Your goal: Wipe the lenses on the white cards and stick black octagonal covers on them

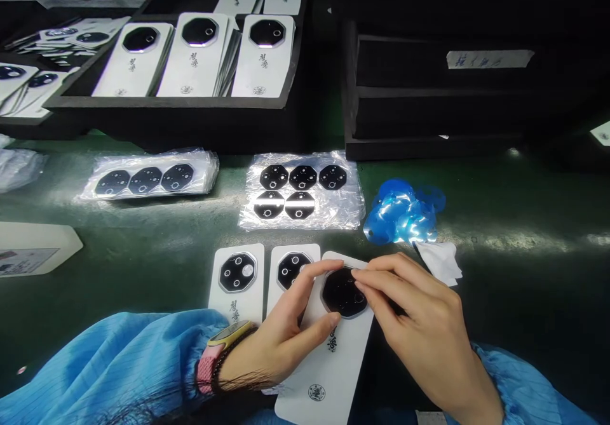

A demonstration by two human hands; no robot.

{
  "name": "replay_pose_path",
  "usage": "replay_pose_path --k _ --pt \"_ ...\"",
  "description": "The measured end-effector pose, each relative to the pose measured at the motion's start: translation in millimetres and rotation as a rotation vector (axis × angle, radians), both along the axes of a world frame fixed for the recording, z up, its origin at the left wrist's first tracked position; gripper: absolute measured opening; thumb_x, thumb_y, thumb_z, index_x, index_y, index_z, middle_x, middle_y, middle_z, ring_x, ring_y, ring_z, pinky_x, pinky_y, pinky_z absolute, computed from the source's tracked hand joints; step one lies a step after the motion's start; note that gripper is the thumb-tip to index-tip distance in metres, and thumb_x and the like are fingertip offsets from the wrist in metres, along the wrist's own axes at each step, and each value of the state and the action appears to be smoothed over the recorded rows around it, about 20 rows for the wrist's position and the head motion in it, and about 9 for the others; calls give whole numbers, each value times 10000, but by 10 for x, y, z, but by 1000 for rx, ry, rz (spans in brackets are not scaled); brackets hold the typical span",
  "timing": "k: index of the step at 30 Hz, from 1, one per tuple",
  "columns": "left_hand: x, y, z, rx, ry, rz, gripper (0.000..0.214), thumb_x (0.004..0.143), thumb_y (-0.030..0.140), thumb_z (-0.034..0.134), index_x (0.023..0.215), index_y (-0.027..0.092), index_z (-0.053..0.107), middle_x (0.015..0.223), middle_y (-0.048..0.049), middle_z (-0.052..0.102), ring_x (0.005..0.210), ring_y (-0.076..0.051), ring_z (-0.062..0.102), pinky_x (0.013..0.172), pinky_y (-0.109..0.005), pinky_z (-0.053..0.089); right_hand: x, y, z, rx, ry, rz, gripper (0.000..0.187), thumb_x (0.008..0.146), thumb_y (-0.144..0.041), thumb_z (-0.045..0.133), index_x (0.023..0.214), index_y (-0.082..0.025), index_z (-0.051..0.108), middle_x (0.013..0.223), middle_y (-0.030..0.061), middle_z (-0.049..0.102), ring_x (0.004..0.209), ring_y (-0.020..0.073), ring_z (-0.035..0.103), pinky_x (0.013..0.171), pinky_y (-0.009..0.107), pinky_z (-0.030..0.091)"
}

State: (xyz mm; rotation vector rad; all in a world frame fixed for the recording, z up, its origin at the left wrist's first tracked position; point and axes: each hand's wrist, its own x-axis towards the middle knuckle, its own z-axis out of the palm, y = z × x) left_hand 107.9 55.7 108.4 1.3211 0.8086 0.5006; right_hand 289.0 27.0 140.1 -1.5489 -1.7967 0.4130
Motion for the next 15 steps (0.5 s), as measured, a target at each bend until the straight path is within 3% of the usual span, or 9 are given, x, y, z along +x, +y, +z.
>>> replay_pose_path --k 15 --pt "-10 -12 -2 -27 -78 -17 465 850 168 524 1294 239 406 1131 -58 565 1122 -272 498 943 -429 455 -8 -4 -45 49 -30 28 204 881 -117 558 873 -287 671 809 -17 650 709 119 638 627 221 552"
